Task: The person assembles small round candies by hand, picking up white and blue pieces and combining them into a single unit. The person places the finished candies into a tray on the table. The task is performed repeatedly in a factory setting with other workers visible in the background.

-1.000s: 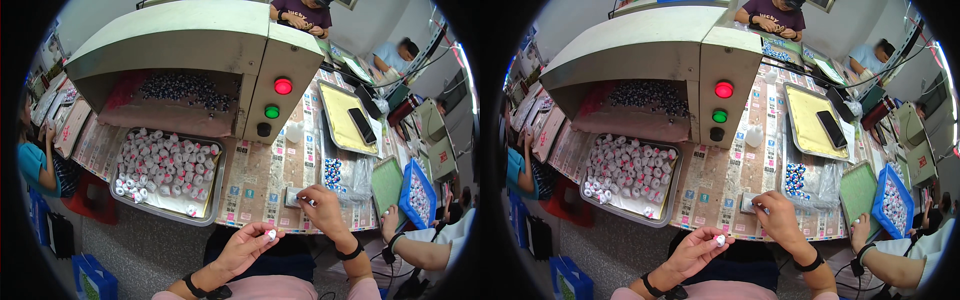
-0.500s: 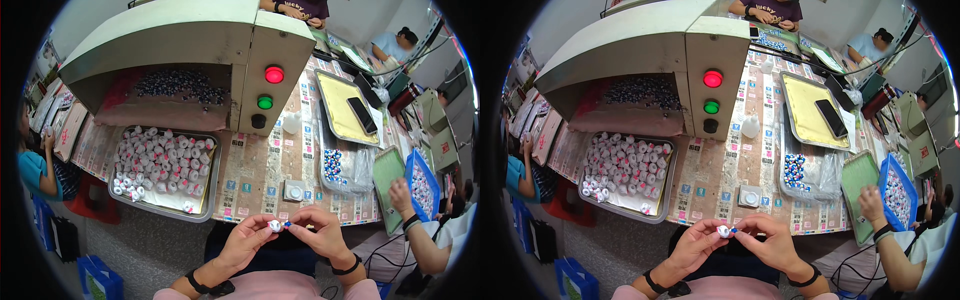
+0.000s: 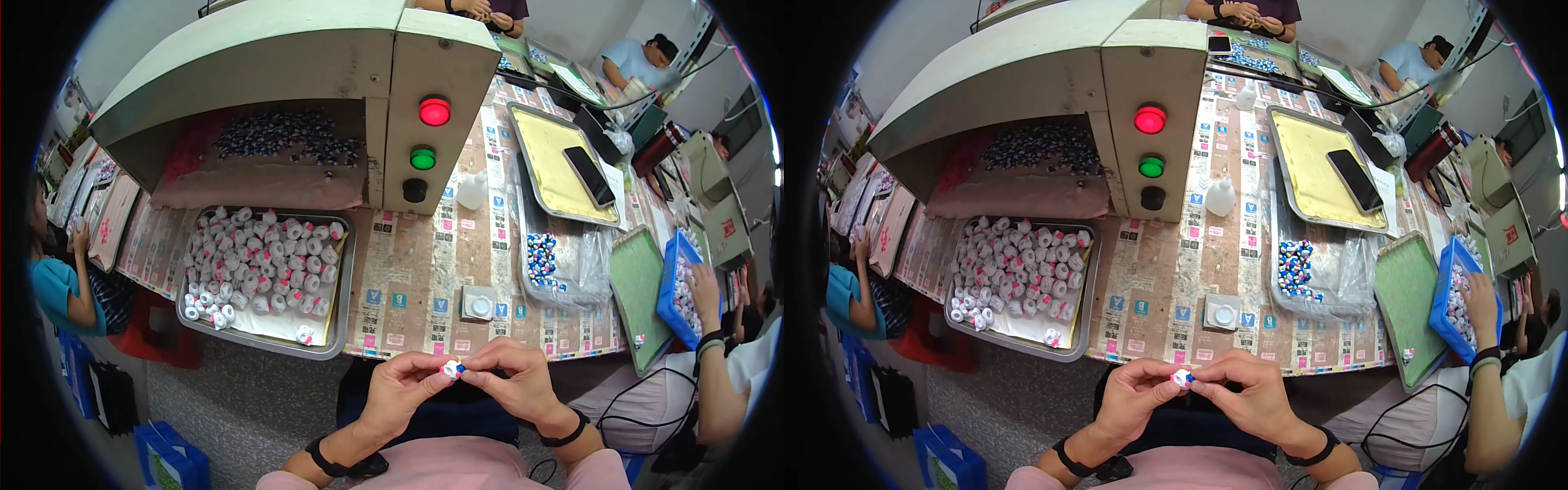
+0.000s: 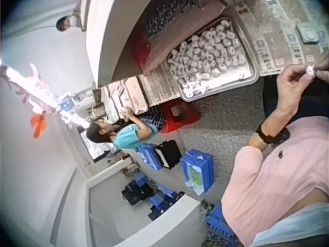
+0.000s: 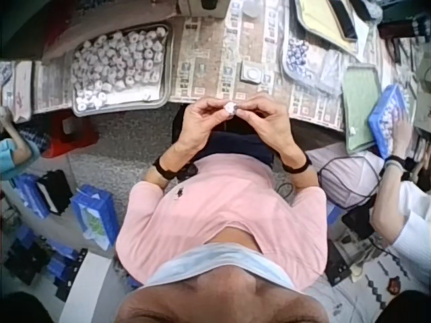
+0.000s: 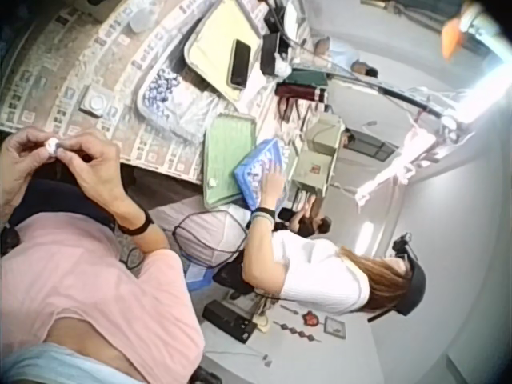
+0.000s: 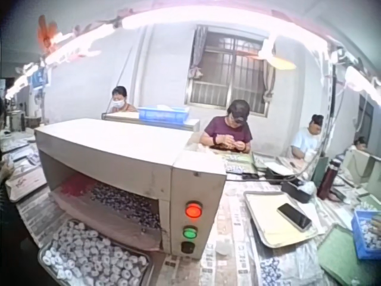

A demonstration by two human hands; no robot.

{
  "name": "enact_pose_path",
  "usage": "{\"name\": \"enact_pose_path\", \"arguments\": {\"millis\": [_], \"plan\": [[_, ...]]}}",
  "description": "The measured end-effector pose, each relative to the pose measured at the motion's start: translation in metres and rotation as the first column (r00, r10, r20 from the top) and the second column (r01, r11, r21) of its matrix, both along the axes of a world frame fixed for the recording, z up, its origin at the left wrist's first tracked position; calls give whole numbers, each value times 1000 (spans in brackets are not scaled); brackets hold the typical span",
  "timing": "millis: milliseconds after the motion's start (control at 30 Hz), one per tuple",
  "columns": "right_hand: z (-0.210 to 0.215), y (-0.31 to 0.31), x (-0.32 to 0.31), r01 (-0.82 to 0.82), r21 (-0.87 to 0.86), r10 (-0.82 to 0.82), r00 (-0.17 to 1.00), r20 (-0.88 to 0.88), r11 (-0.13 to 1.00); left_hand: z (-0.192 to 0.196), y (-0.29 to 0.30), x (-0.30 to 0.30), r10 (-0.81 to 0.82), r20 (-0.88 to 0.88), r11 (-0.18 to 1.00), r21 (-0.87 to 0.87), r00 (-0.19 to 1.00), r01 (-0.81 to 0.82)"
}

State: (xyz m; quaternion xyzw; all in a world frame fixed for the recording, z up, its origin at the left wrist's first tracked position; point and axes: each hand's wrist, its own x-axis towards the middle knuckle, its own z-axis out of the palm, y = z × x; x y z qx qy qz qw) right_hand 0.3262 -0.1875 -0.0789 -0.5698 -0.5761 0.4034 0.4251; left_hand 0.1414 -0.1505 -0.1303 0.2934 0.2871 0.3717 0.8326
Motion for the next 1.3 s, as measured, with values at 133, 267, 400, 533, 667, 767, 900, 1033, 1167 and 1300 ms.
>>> {"name": "enact_pose_path", "arguments": {"millis": [133,267,400,533,667,767,900,1033,1167,1300], "plan": [[-1,-2,-1,-9,25,9,1000,-15,1000,-1,-1,0,6,-17,999,44,1000,-5],[1,-4,-1,18,-68,-28,988,-151,998,3,0,0,-24,36,1000,-8,999,24],[10,-2,2,8,-44,-14,991,-134,999,11,2,0,-46,99,998,-42,994,51],[19,-2,2,-3,-8,3,1000,2,1000,18,6,-1,-77,99,996,-27,992,80],[16,-3,3,-9,16,9,1000,21,1000,19,6,0,-84,91,996,-10,992,85],[12,-2,2,-7,39,6,1000,25,999,14,5,-3,-55,24,997,55,998,54],[7,-7,1,38,-60,-44,995,-93,997,19,3,-4,-88,-24,996,8,996,88],[16,-10,1,38,-133,-66,975,-214,990,21,1,-2,-155,49,988,9,987,155],[19,-8,2,6,-109,-28,977,-211,994,24,0,-6,-167,27,982,94,986,164],[15,-14,17,147,-134,-183,929,-322,980,36,20,-33,217,-387,780,621,896,79]]}}
